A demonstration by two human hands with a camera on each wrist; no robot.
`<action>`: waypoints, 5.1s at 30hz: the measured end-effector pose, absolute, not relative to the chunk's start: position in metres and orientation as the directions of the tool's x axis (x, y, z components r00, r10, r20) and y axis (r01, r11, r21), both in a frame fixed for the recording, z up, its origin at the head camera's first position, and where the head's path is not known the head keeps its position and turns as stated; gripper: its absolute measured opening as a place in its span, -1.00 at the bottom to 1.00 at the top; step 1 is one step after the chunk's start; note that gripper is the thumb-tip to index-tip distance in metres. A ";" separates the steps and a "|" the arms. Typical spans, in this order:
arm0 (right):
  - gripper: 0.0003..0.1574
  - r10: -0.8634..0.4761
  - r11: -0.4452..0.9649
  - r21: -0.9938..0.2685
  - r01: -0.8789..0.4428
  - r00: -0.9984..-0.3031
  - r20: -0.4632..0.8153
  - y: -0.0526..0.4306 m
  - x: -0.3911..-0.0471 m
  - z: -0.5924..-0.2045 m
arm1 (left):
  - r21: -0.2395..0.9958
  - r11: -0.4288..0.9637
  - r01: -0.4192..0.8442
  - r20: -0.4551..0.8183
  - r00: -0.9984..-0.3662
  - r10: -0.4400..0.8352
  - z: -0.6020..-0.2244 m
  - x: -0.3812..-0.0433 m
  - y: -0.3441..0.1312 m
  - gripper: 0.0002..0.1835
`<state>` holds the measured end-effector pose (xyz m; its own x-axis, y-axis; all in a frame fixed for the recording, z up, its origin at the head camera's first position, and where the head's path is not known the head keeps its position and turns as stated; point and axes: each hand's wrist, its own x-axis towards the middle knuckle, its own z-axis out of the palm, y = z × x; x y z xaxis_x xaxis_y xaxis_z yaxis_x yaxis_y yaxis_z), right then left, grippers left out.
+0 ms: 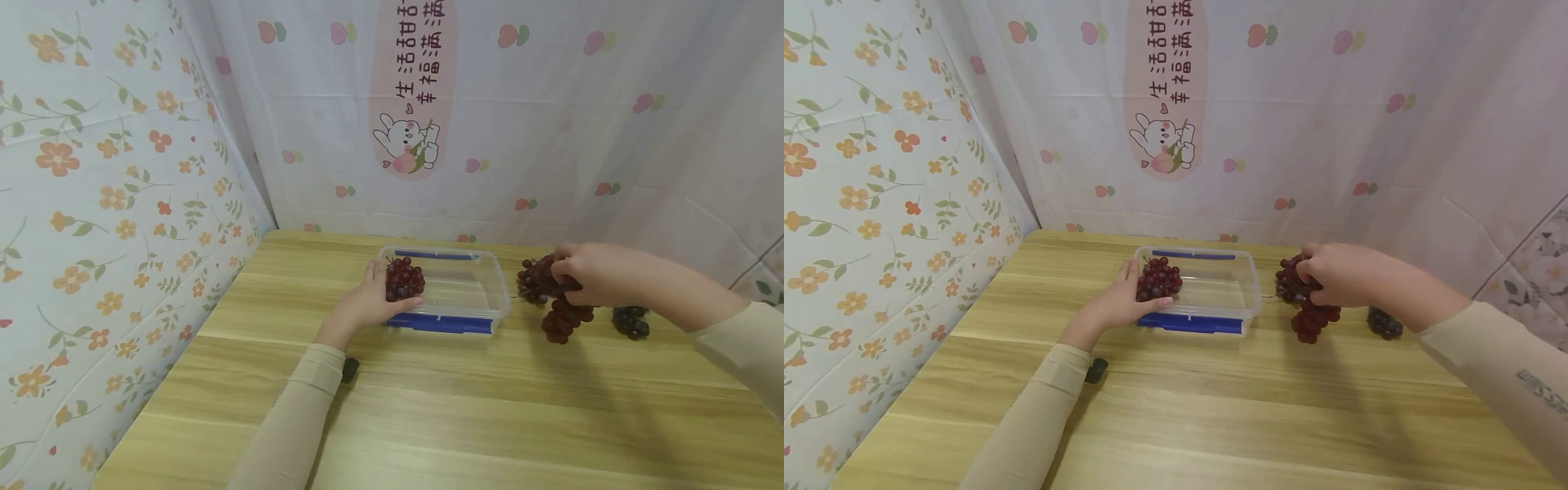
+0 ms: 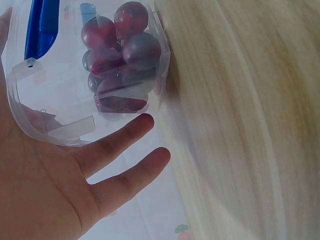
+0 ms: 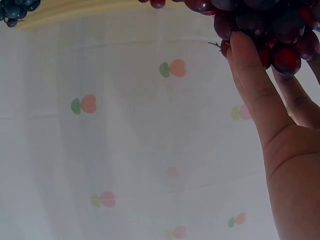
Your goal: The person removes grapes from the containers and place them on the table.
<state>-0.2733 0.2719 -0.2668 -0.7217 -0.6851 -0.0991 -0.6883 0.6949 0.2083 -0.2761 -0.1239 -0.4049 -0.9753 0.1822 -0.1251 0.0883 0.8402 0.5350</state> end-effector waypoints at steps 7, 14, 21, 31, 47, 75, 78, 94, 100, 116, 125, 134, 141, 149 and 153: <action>-0.75 -0.700 0.687 0.185 -0.703 -0.709 -0.092 0.282 -0.272 -0.279 | 0.553 0.829 0.087 -0.122 -0.975 0.183 -0.406 -0.276 -0.124 0.47; -0.78 -0.679 0.702 0.195 -0.685 -0.726 -0.109 0.291 -0.270 -0.288 | 0.554 0.828 0.090 -0.124 -0.974 0.189 -0.406 -0.275 -0.124 0.48; -0.78 -0.656 0.720 0.185 -0.668 -0.743 -0.131 0.297 -0.268 -0.293 | 0.547 0.832 0.093 -0.120 -0.975 0.188 -0.407 -0.276 -0.125 0.48; -0.79 -0.657 0.714 0.163 -0.681 -0.732 -0.179 0.304 -0.262 -0.310 | 0.534 0.840 0.092 -0.125 -0.975 0.186 -0.407 -0.276 -0.125 0.48; -0.62 -0.701 0.656 0.178 -0.734 -0.679 -0.218 0.315 -0.253 -0.340 | 0.536 0.839 0.092 -0.124 -0.975 0.186 -0.408 -0.277 -0.124 0.46; 0.37 -0.516 0.802 0.100 -0.589 -0.768 -0.379 0.325 -0.238 -0.380 | 0.554 0.828 0.084 -0.129 -0.974 0.185 -0.408 -0.276 -0.125 0.45; 0.36 -0.544 0.794 0.103 -0.599 -0.776 -0.319 0.325 -0.238 -0.385 | 0.553 0.829 0.085 -0.130 -0.974 0.187 -0.408 -0.277 -0.124 0.45; 0.24 -0.554 0.784 0.083 -0.615 -0.754 -0.353 0.305 -0.254 -0.355 | 0.543 0.835 0.096 -0.128 -0.972 0.195 -0.404 -0.278 -0.127 0.48; 0.18 -0.560 0.774 0.107 -0.624 -0.753 -0.346 0.297 -0.259 -0.344 | 0.529 0.844 0.095 -0.128 -0.974 0.189 -0.406 -0.278 -0.126 0.48; -0.56 -0.646 0.707 0.164 -0.688 -0.723 -0.244 0.236 -0.271 -0.297 | 0.545 0.834 0.087 -0.127 -0.975 0.185 -0.404 -0.277 -0.123 0.45; -0.67 -0.664 0.683 0.124 -0.720 -0.683 -0.304 0.154 -0.293 -0.278 | 0.548 0.832 0.089 -0.123 -0.975 0.185 -0.405 -0.277 -0.128 0.46; -0.30 -0.681 0.657 0.113 -0.745 -0.651 -0.335 0.085 -0.323 -0.302 | 0.587 0.805 0.085 -0.139 -0.969 0.203 -0.404 -0.275 -0.128 0.48; 0.00 -0.714 0.634 0.027 -0.773 -0.598 -0.364 0.059 -0.340 -0.329 | 0.578 0.809 0.103 -0.137 -0.966 0.220 -0.402 -0.275 -0.128 0.49; 0.00 -0.731 0.595 0.015 -0.803 -0.549 -0.404 0.044 -0.344 -0.341 | 0.564 0.819 0.106 -0.146 -0.963 0.226 -0.404 -0.277 -0.128 0.46; -0.03 -0.687 0.629 0.057 -0.775 -0.589 -0.426 0.042 -0.342 -0.344 | 0.556 0.824 0.109 -0.142 -0.964 0.223 -0.405 -0.277 -0.128 0.47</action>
